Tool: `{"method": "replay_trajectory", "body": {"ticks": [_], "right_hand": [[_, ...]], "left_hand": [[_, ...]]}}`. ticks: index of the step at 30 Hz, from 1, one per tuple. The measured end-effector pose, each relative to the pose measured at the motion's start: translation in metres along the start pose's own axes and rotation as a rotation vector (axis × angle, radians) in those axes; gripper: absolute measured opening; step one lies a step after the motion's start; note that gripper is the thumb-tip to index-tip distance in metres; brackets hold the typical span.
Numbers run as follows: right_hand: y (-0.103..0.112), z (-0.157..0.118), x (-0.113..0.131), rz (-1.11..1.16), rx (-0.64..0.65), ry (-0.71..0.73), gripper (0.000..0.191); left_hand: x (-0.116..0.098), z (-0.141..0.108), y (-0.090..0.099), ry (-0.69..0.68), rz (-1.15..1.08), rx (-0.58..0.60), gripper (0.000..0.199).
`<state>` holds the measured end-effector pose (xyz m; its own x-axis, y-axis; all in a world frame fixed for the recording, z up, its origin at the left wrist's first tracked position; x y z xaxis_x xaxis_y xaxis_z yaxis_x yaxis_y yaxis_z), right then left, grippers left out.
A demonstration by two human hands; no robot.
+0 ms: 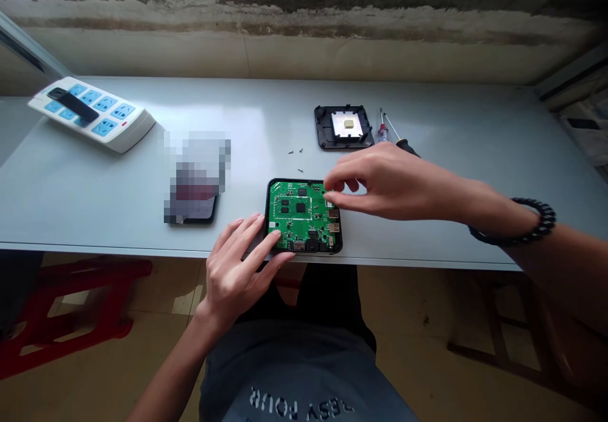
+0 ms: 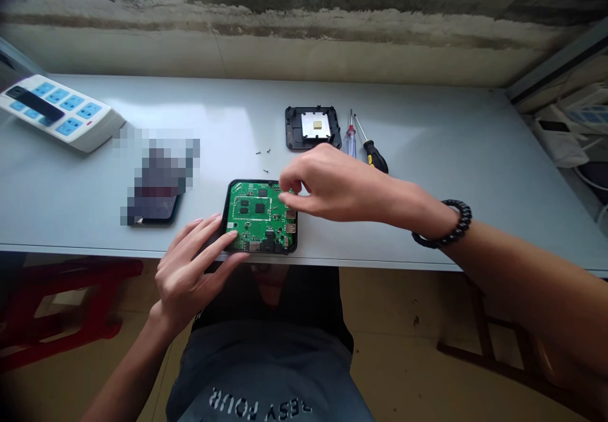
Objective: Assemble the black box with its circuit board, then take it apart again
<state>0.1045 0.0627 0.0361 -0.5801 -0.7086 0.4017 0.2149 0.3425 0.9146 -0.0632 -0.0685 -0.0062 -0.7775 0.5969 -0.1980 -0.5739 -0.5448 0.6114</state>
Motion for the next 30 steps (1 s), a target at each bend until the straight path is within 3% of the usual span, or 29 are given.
{"method": "replay_trajectory", "body": {"ticks": [6,11,19,30], "right_hand": [[-0.014,-0.01,0.011,-0.153,0.207,-0.003,0.029],[-0.017,-0.006,0.017,-0.177,0.287,0.01,0.021],[-0.017,-0.002,0.014,-0.047,0.255,0.049,0.024],[-0.012,-0.001,0.013,-0.046,0.227,0.043,0.03]], "left_hand": [[-0.001,0.0,0.0,-0.01,0.009,-0.004,0.029],[-0.003,0.003,0.0,-0.024,0.009,-0.009,0.029],[-0.003,0.003,0.0,-0.021,0.019,-0.001,0.027],[-0.004,0.003,0.0,-0.027,0.012,-0.008,0.03]]}}
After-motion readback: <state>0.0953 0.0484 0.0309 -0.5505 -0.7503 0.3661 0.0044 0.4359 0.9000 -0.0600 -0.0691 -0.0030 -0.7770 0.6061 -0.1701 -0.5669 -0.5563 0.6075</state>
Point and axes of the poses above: each hand's wrist, its own z-axis towards the middle knuckle, its own y-axis out of the back of the hand, x = y × z, the point moved 8 cm from there along z, towards the middle knuckle, and after that the axes turned 3 degrees about -x, right-handed, at the moved point
